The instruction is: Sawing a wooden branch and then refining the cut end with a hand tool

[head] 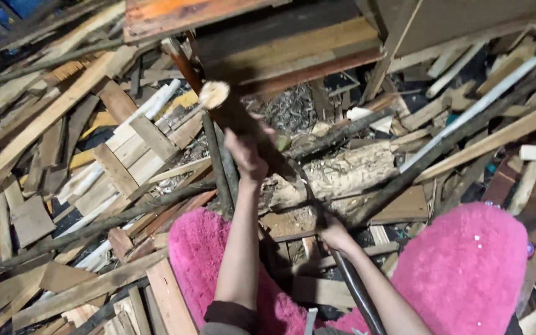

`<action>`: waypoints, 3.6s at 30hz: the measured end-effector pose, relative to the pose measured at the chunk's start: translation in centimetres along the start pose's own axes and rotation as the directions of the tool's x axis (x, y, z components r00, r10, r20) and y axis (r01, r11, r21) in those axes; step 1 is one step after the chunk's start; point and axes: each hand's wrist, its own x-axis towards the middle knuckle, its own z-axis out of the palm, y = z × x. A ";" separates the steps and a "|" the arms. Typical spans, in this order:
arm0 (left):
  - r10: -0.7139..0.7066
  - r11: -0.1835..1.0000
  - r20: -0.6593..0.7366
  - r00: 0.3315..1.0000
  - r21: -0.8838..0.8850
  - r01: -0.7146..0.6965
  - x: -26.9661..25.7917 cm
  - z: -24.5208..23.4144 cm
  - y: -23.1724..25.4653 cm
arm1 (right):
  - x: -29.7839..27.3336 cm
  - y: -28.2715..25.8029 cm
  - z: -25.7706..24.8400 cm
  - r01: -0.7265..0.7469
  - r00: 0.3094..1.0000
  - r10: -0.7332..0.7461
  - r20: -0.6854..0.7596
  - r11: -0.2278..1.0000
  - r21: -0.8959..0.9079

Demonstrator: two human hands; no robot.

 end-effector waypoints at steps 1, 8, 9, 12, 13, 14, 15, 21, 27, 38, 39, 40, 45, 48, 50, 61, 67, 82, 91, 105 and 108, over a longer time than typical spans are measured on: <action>0.008 0.999 -0.054 0.999 -0.048 -0.010 -0.2 -0.7 -0.2 | -1.7 -1.3 -0.4 -0.002 1.000 -0.001 0.028 0.991 0.135; -0.021 1.000 -0.233 0.972 0.004 0.022 -0.5 -0.9 0.2 | -1.6 -1.1 -0.2 0.055 0.998 -0.057 0.007 0.977 0.205; -0.022 1.000 -0.237 0.971 0.010 0.025 -0.3 -0.3 1.5 | -2.6 -2.5 -1.0 0.052 0.998 -0.056 0.014 0.978 0.202; -0.075 0.995 -0.212 0.974 0.042 0.086 0.4 1.3 3.8 | -6.9 -9.9 -4.2 0.043 0.999 -0.043 -0.005 0.998 0.035; -0.043 0.996 -0.185 0.982 0.067 0.057 0.5 1.6 3.9 | -10.4 -14.0 -5.8 0.056 0.998 -0.057 -0.012 0.998 -0.028; -0.012 0.995 -0.157 0.987 0.092 0.026 0.7 1.8 3.8 | -14.4 -17.8 -7.5 0.069 0.997 -0.071 -0.018 0.993 -0.091; -0.020 0.995 -0.166 0.986 0.094 0.036 0.5 2.0 3.8 | -15.1 -18.1 -7.8 0.061 0.998 -0.063 -0.011 0.993 -0.099; 0.056 0.995 -0.207 0.977 0.088 -0.038 -0.6 1.5 0.8 | -4.2 -5.1 -1.3 0.023 0.999 -0.031 -0.016 0.933 -0.360; -0.077 0.996 -0.237 0.969 0.021 0.084 -0.2 0.4 1.3 | -3.3 -3.0 -1.6 0.050 0.998 -0.056 0.020 0.968 0.246; 0.015 0.977 -0.312 0.950 0.208 0.053 -0.3 2.3 2.5 | -12.0 -15.5 -6.5 0.174 0.981 -0.176 -0.081 0.984 -0.033; 0.015 0.975 -0.315 0.949 0.214 0.056 -0.3 2.3 2.5 | -11.9 -15.7 -6.1 0.174 0.982 -0.176 -0.074 0.984 -0.034; 0.028 0.979 -0.309 0.951 0.202 0.037 -0.4 2.3 2.6 | -12.0 -15.9 -5.7 0.135 0.989 -0.136 -0.051 0.990 -0.035; 0.058 0.976 -0.276 0.959 0.218 0.004 -0.1 1.2 2.1 | 2.9 1.4 0.5 -0.068 0.998 0.070 -0.002 0.969 -0.236; 0.068 0.979 -0.258 0.964 0.203 -0.015 -0.7 0.2 1.7 | -1.7 -2.1 -0.4 0.043 0.999 -0.042 -0.020 0.998 0.047; 0.089 0.982 -0.258 0.962 0.187 -0.041 0.1 0.4 2.3 | -5.6 -8.2 -2.8 0.124 0.992 -0.122 -0.041 0.992 0.037; 0.046 0.987 -0.208 0.977 0.162 -0.012 -0.5 1.0 1.0 | 1.9 0.1 0.7 -0.039 0.998 0.046 0.036 0.986 -0.164; 0.075 0.972 -0.192 0.979 0.233 -0.028 -0.9 1.3 0.6 | -5.6 -8.1 -2.9 0.000 1.000 0.002 0.012 0.985 -0.172; 0.060 0.986 -0.169 0.984 0.164 -0.032 0.1 1.4 2.4 | -2.7 -4.2 -0.8 -0.042 0.997 0.053 0.061 0.984 -0.172; -0.097 0.994 -0.122 0.988 -0.054 0.090 0.9 -0.5 0.6 | -4.0 -6.0 -1.9 0.019 0.998 -0.010 0.054 0.985 -0.172; 0.026 0.999 -0.307 0.951 0.028 -0.018 1.3 -0.9 1.2 | -13.8 -20.9 -8.4 0.247 0.966 -0.258 -0.034 0.950 -0.189; 0.043 0.997 -0.376 0.926 0.078 -0.015 1.8 -1.7 0.7 | -13.8 -21.0 -7.7 0.273 0.955 -0.290 -0.068 0.944 -0.187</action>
